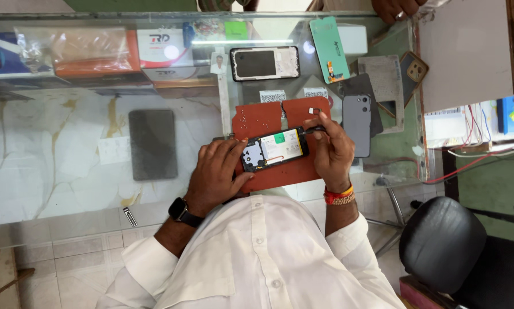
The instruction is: The person disassembles a smartphone on a workbench, removes the back cover, disconnects internal components, and manipulates the battery and motherboard. They then reassemble the device by reconnecting components and replacing the back cover.
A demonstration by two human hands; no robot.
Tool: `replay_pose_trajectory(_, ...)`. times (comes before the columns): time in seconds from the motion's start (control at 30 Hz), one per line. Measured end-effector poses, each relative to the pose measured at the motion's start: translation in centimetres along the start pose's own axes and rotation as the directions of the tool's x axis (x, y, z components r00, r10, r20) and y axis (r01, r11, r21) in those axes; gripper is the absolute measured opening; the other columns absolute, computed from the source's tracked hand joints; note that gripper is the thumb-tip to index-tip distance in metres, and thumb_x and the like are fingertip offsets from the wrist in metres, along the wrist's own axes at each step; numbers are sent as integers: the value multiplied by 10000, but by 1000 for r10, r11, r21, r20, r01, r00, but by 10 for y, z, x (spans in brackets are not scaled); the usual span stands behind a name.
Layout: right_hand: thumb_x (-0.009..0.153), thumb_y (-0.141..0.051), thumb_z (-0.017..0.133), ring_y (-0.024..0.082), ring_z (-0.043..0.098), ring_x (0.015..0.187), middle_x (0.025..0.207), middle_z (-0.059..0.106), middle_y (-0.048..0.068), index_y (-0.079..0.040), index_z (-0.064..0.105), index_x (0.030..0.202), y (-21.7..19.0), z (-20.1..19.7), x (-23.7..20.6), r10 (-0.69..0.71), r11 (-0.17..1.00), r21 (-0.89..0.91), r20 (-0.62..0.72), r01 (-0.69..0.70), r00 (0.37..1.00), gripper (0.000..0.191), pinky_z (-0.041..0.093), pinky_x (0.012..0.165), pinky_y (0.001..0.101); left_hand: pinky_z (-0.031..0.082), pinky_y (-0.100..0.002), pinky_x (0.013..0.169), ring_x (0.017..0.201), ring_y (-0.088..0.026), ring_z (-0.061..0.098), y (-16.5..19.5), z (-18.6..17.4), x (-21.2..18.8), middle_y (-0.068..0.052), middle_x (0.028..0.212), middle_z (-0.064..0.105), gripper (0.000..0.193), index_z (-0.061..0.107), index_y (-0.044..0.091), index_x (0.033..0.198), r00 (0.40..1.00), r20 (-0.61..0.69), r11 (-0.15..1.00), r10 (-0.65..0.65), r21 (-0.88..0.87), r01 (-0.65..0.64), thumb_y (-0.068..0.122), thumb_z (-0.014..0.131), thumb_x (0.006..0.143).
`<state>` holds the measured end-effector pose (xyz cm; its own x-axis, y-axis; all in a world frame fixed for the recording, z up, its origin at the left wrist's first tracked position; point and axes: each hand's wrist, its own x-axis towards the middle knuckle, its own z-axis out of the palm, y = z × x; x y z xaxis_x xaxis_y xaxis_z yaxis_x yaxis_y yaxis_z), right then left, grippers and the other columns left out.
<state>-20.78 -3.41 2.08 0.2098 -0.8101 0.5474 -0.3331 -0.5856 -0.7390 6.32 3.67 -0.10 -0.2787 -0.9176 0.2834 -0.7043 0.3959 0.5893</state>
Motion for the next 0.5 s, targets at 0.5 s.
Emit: replay_pose_trajectory(0.5, 966, 12, 707, 248, 676, 980, 1049, 705, 144, -58, 607, 1310, 1, 7, -1, -104, 977, -187, -14, 99, 995, 365, 512, 928, 379, 395, -485, 1046, 1278, -334, 502, 1, 0, 1, -158, 1358, 567, 776, 521, 36, 1429, 1000, -5, 1000, -6, 8, 7, 363, 835, 799)
